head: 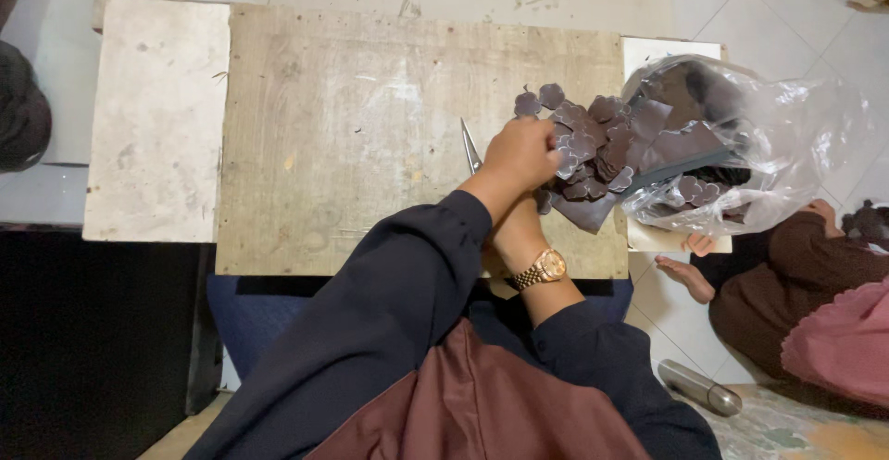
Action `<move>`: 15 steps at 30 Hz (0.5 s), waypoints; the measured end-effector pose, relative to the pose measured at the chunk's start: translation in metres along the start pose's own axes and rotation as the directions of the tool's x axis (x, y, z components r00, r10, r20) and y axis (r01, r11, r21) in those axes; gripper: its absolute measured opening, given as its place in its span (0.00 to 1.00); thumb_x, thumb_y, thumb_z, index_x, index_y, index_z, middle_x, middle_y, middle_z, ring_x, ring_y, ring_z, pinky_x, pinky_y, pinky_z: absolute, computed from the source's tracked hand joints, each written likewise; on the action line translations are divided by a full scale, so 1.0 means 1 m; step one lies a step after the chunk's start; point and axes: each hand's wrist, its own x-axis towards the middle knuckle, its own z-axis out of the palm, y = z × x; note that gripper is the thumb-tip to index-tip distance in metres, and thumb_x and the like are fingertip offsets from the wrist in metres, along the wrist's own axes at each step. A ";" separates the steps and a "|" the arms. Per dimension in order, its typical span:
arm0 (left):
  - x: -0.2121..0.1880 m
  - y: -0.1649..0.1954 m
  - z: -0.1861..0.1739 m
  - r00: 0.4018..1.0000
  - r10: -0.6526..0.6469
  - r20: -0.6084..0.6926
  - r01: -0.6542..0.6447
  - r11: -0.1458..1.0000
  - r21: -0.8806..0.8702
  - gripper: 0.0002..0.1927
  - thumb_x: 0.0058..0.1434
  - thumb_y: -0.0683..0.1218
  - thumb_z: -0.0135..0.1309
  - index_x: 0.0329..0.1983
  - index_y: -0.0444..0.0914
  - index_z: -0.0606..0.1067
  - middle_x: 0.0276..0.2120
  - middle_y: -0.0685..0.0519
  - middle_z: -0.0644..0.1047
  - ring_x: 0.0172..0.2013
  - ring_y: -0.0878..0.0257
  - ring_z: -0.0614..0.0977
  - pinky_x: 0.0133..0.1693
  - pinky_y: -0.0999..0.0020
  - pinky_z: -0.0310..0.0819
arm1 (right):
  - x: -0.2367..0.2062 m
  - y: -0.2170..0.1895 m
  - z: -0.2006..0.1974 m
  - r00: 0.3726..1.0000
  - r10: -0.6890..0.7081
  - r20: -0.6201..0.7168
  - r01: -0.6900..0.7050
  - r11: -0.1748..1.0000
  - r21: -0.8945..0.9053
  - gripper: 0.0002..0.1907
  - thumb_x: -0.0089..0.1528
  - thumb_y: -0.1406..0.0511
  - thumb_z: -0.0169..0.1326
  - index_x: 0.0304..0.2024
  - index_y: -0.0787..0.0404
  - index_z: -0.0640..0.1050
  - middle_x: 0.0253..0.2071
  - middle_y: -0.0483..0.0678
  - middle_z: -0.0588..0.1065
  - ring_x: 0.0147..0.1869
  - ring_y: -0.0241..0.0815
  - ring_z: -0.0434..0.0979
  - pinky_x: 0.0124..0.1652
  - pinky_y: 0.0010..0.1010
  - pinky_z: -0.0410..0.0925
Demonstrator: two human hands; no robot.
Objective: The person uses red-handled scissors to cut flower-shaped pieces from a dark brown sheet of material. They hold the sheet in one hand and cut along the outlines, placing the finished shapes on a wooden board.
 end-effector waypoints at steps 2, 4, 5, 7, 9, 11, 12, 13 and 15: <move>-0.001 0.008 0.001 0.993 0.104 -0.054 -0.103 0.995 0.010 0.18 0.43 0.51 0.68 0.32 0.37 0.78 0.34 0.41 0.79 0.38 0.42 0.80 0.40 0.50 0.75 | 0.002 0.002 0.000 1.000 -0.002 0.015 0.002 1.000 0.007 0.19 0.64 0.58 0.54 0.52 0.63 0.75 0.50 0.59 0.78 0.55 0.57 0.78 0.51 0.43 0.70; -0.002 0.017 0.006 0.984 0.165 -0.062 -0.163 0.986 0.043 0.20 0.42 0.50 0.68 0.35 0.36 0.77 0.35 0.41 0.79 0.39 0.42 0.80 0.40 0.49 0.75 | 0.002 0.005 -0.002 0.999 0.010 0.034 -0.010 1.000 0.009 0.19 0.64 0.57 0.54 0.51 0.63 0.75 0.49 0.59 0.78 0.54 0.57 0.78 0.50 0.43 0.70; -0.002 0.020 0.009 0.984 0.171 -0.046 -0.168 0.983 0.070 0.15 0.46 0.46 0.64 0.36 0.37 0.77 0.37 0.41 0.79 0.41 0.43 0.80 0.42 0.50 0.75 | 0.001 0.006 -0.003 0.999 0.017 0.047 -0.017 1.000 0.009 0.19 0.64 0.57 0.54 0.51 0.63 0.76 0.49 0.59 0.78 0.54 0.57 0.78 0.50 0.43 0.70; 0.001 0.019 0.013 0.992 0.115 0.047 -0.117 0.991 0.058 0.10 0.49 0.43 0.62 0.35 0.38 0.78 0.38 0.43 0.79 0.42 0.44 0.80 0.44 0.51 0.76 | -0.004 0.011 -0.004 0.992 0.068 0.102 -0.069 0.998 0.012 0.19 0.64 0.56 0.54 0.51 0.63 0.76 0.48 0.59 0.79 0.54 0.58 0.79 0.50 0.43 0.71; 0.004 0.012 0.015 0.976 -0.004 0.218 0.006 1.000 -0.009 0.10 0.49 0.47 0.63 0.32 0.39 0.79 0.36 0.44 0.79 0.43 0.45 0.81 0.45 0.52 0.75 | -0.011 0.013 -0.005 0.980 0.126 0.153 -0.127 0.992 -0.004 0.19 0.64 0.56 0.54 0.50 0.63 0.77 0.48 0.59 0.79 0.53 0.58 0.79 0.49 0.43 0.71; 0.011 0.001 0.011 0.999 -0.039 -0.024 0.038 0.999 -0.038 0.06 0.57 0.42 0.58 0.37 0.39 0.79 0.40 0.44 0.79 0.45 0.44 0.80 0.48 0.51 0.76 | -0.015 0.014 -0.006 0.965 0.182 0.191 -0.178 0.983 -0.037 0.19 0.64 0.55 0.53 0.49 0.63 0.77 0.47 0.59 0.80 0.53 0.58 0.80 0.49 0.43 0.72; 0.015 -0.003 0.008 0.987 -0.061 -0.145 0.054 0.997 -0.054 0.05 0.61 0.40 0.56 0.40 0.40 0.79 0.42 0.44 0.79 0.47 0.43 0.80 0.50 0.51 0.76 | -0.015 0.012 -0.003 0.960 0.215 0.181 -0.200 0.975 -0.101 0.20 0.64 0.55 0.53 0.49 0.63 0.77 0.47 0.59 0.80 0.53 0.58 0.80 0.49 0.43 0.72; 0.020 -0.005 0.004 0.983 -0.068 -0.172 0.069 0.998 -0.002 0.08 0.59 0.43 0.58 0.42 0.38 0.77 0.44 0.43 0.77 0.48 0.42 0.79 0.49 0.50 0.75 | -0.015 0.010 -0.003 0.951 0.254 0.179 -0.223 0.959 -0.175 0.20 0.64 0.54 0.53 0.49 0.62 0.78 0.47 0.59 0.80 0.52 0.58 0.80 0.48 0.43 0.72; 0.030 -0.013 -0.007 0.971 -0.064 -0.230 0.090 0.990 0.106 0.17 0.56 0.47 0.63 0.45 0.35 0.74 0.47 0.40 0.74 0.50 0.41 0.75 0.48 0.49 0.73 | -0.013 0.006 0.001 0.923 0.360 0.135 -0.327 0.920 -0.218 0.23 0.64 0.53 0.53 0.49 0.66 0.75 0.46 0.63 0.79 0.52 0.63 0.79 0.49 0.45 0.72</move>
